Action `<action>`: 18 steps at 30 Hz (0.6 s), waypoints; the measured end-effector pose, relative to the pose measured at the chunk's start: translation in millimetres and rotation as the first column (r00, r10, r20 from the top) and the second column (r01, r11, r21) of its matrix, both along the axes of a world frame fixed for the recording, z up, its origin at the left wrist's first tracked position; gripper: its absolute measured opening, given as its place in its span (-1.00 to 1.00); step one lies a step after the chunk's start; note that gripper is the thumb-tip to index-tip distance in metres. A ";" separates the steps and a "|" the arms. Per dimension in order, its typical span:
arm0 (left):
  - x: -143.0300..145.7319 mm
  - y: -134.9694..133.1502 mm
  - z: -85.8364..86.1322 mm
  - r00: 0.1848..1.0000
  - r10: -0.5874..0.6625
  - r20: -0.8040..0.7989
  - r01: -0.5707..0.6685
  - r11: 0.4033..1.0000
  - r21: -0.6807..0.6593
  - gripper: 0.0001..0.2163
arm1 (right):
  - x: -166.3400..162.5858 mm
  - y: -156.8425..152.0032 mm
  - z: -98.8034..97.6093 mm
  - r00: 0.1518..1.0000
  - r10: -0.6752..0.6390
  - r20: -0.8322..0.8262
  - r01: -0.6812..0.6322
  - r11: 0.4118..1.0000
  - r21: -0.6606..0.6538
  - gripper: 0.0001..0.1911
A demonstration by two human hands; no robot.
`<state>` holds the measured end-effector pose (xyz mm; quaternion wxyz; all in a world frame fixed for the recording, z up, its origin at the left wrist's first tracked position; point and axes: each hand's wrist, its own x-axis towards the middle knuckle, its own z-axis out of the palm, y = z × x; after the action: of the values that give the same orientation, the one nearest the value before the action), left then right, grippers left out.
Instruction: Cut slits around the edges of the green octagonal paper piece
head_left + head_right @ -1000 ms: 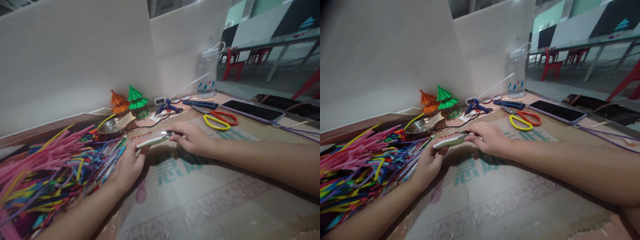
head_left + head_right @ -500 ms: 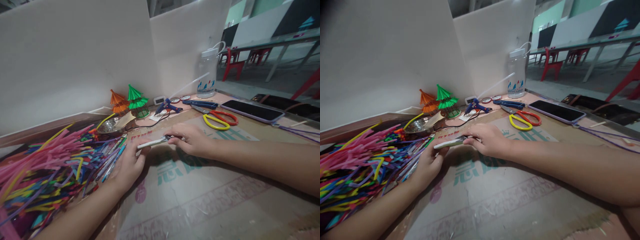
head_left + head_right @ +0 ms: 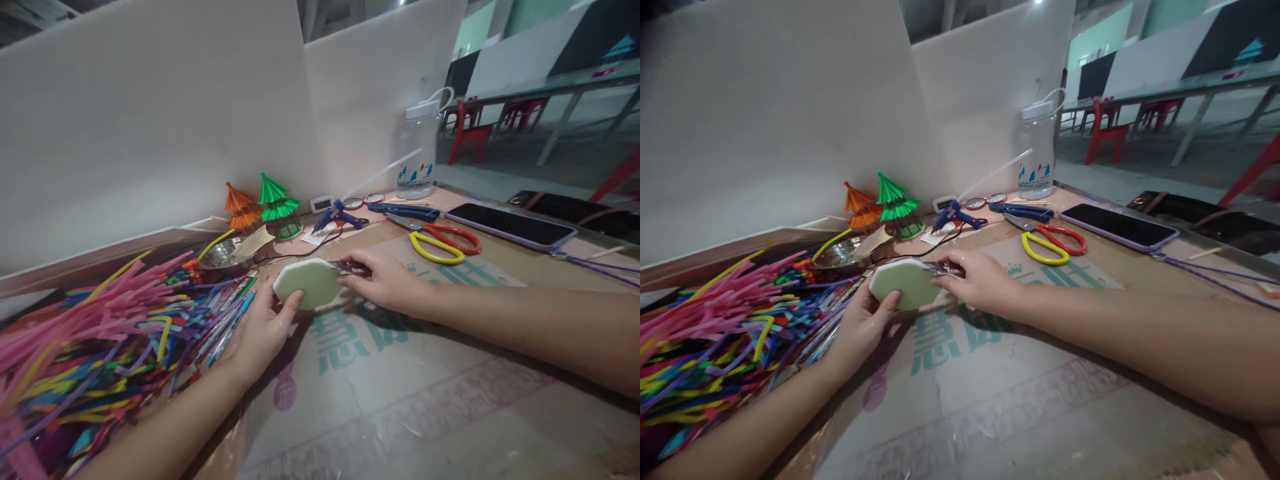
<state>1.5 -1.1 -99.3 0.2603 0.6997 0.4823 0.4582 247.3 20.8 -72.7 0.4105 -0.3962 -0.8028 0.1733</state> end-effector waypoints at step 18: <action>-6.2 -8.0 -0.2 0.968 0.031 -0.249 -0.007 0.995 0.098 -0.87 | 3.7 -11.9 4.0 0.978 0.153 0.145 -0.191 0.934 0.303 -0.63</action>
<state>-4.7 -9.1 -99.5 0.1590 0.7590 0.4953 0.3916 250.9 9.0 -68.7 0.4033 -0.2630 -0.8748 0.0544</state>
